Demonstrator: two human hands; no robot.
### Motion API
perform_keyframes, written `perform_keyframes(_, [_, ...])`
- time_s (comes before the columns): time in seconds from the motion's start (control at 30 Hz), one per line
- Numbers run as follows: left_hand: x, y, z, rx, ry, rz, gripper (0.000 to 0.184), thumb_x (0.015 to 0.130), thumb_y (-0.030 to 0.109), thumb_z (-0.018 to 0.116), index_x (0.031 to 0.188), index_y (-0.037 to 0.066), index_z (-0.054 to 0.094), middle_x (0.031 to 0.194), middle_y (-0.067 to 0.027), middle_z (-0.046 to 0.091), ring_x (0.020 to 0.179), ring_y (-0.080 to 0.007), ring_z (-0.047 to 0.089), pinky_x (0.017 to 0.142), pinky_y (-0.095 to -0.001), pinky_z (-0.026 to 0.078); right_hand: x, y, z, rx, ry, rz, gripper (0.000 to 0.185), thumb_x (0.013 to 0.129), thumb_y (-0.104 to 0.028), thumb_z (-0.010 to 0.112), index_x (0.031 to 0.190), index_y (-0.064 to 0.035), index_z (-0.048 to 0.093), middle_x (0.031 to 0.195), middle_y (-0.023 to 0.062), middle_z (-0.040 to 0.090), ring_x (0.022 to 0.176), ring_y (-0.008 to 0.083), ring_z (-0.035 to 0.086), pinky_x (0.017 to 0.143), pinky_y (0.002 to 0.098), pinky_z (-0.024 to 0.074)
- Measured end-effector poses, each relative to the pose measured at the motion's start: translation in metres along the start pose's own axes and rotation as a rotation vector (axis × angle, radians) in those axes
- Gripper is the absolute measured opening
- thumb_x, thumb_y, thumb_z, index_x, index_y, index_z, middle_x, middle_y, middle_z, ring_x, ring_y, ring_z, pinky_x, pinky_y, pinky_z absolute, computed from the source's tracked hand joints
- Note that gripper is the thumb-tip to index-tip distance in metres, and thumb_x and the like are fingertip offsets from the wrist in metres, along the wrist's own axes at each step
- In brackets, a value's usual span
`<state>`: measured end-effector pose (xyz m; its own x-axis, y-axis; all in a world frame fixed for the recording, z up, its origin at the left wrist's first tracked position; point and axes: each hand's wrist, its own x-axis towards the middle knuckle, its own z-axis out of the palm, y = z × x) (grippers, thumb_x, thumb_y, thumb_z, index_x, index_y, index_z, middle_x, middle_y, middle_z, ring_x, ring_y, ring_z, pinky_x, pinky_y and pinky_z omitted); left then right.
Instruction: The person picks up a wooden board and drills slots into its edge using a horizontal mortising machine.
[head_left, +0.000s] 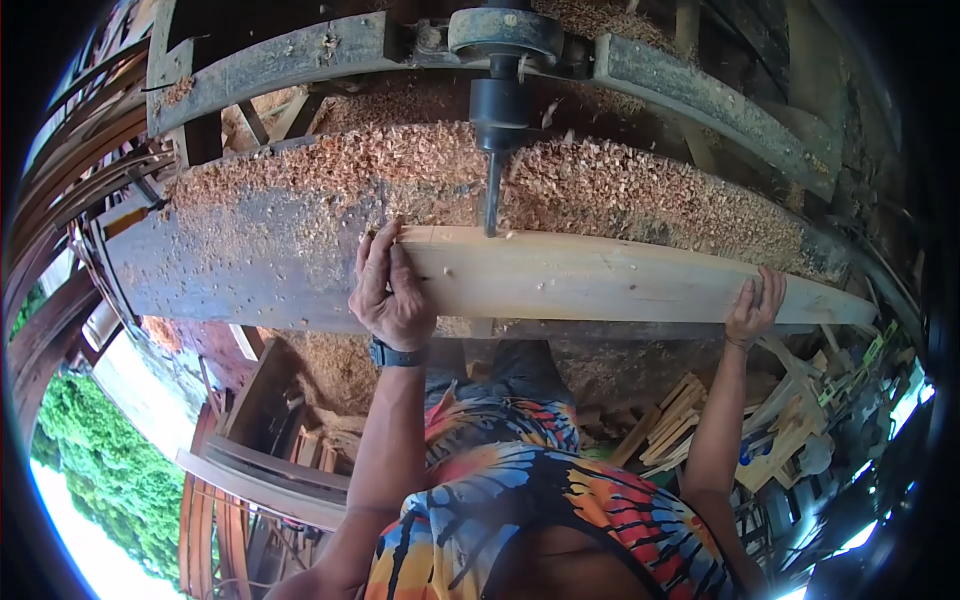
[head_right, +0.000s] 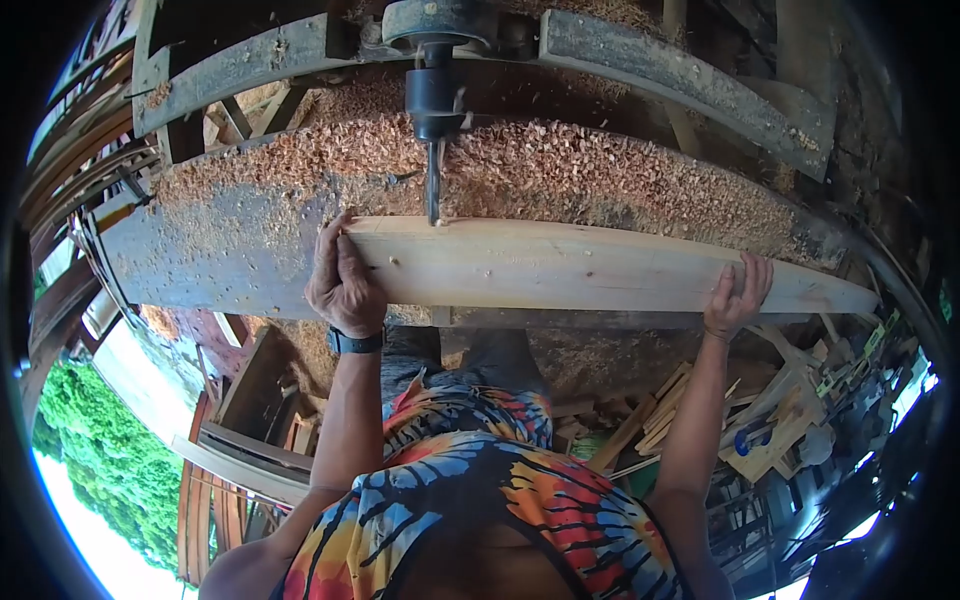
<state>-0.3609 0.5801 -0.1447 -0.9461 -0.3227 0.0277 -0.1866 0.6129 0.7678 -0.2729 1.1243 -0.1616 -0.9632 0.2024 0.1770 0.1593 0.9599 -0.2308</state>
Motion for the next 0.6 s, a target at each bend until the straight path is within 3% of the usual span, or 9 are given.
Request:
perform_keyframes(0.1, [0.002,-0.004,0.003,0.001,0.021,0.035,0.025,0.109,0.006,0.056,0.122,0.0,0.075,0.11,-0.0131,0.08,0.104,-0.0212,0.074,0.094,-0.0343,0.056,0.0,0.001,0.001,-0.015,-0.012,0.013,0.036,0.099,-0.026,0.065,0.122,0.0012,0.069,0.127,0.0191,0.067,0.132,0.0467,0.054,0.119,0.0587,0.0367])
perform_keyframes(0.2, [0.007,-0.001,0.004,-0.006,0.027,-0.006,0.022,0.103,0.002,0.062,0.119,0.0,0.078,0.112,-0.0148,0.082,0.104,-0.0289,0.079,0.112,-0.0461,0.05,0.003,0.001,0.002,-0.005,-0.009,0.023,0.036,0.1,-0.027,0.064,0.122,0.0012,0.069,0.127,0.0194,0.067,0.132,0.0463,0.054,0.118,0.0585,0.0372])
perform_keyframes(0.6, [0.022,0.007,0.009,0.045,0.038,0.049,0.026,0.102,0.002,0.062,0.122,-0.001,0.077,0.108,-0.0147,0.082,0.1,-0.0288,0.079,0.113,-0.0499,0.049,0.013,-0.006,0.002,0.006,0.008,0.018,0.037,0.099,-0.025,0.064,0.125,0.0006,0.069,0.13,0.0186,0.068,0.131,0.0453,0.055,0.119,0.0593,0.037])
